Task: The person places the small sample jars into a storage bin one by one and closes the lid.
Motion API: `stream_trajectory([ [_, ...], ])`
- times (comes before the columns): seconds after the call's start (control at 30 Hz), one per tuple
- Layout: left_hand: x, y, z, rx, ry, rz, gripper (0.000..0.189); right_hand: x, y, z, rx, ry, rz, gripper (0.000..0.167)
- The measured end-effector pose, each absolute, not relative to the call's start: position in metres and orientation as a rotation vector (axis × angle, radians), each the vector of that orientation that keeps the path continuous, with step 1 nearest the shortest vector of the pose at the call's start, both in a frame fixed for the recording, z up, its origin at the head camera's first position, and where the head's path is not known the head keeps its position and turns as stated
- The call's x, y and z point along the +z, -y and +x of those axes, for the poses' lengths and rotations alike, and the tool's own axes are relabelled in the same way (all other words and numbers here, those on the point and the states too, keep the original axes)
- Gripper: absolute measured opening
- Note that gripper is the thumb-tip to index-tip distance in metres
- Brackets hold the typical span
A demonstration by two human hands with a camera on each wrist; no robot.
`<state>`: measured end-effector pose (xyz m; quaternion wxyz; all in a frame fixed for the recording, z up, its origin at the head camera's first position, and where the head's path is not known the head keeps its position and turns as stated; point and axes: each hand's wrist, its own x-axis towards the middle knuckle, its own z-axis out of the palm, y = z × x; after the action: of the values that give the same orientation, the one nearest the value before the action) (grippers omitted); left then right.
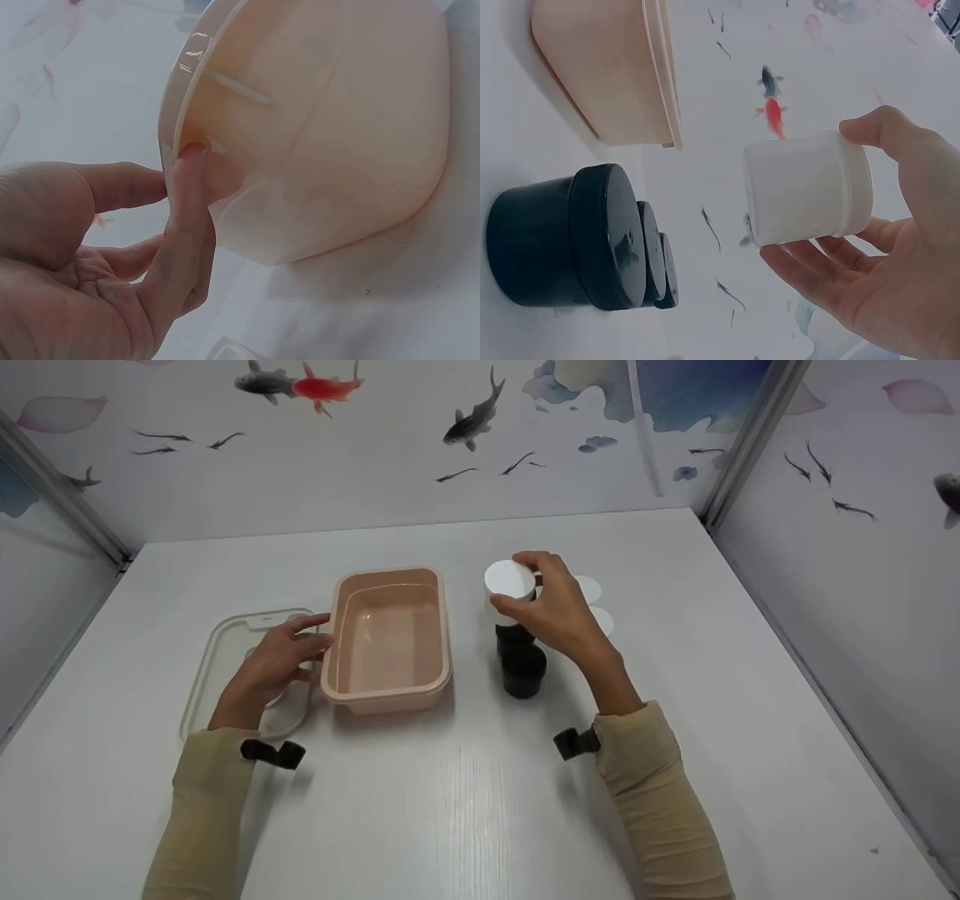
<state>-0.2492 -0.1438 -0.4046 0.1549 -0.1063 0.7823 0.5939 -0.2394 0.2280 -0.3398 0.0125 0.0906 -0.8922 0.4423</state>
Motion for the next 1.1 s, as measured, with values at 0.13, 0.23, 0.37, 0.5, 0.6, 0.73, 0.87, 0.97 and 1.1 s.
stream_trajectory([
  [0.13,-0.406,0.145,-0.25,1.693,-2.244,-0.301,0.057,-0.335,-0.213,-0.248,1.369,2.787,0.289,0.069],
  [0.23,-0.405,0.146,-0.251,1.686,-2.246,-0.303,0.057,-0.332,-0.204,-0.253,1.37,2.805,0.306,0.07],
  [0.37,-0.405,0.147,-0.252,1.705,-2.238,-0.287,0.057,-0.329,-0.192,-0.258,1.367,2.836,0.325,0.07],
  [0.5,-0.405,0.146,-0.251,1.71,-2.23,-0.28,0.057,-0.328,-0.183,-0.263,1.332,2.882,0.328,0.067],
  [0.6,-0.405,0.146,-0.25,1.704,-2.229,-0.278,0.056,-0.327,-0.175,-0.266,1.293,2.915,0.343,0.067],
  [0.73,-0.405,0.146,-0.248,1.722,-2.22,-0.252,0.056,-0.325,-0.165,-0.27,1.256,2.921,0.388,0.066],
  [0.87,-0.405,0.148,-0.247,1.748,-2.211,-0.238,0.055,-0.323,-0.157,-0.274,1.256,2.91,0.431,0.066],
  [0.97,-0.405,0.148,-0.246,1.741,-2.214,-0.241,0.054,-0.322,-0.151,-0.277,1.278,2.911,0.445,0.066],
  [1.1,-0.405,0.147,-0.247,1.735,-2.216,-0.241,0.054,-0.319,-0.143,-0.282,1.291,2.923,0.446,0.067],
])
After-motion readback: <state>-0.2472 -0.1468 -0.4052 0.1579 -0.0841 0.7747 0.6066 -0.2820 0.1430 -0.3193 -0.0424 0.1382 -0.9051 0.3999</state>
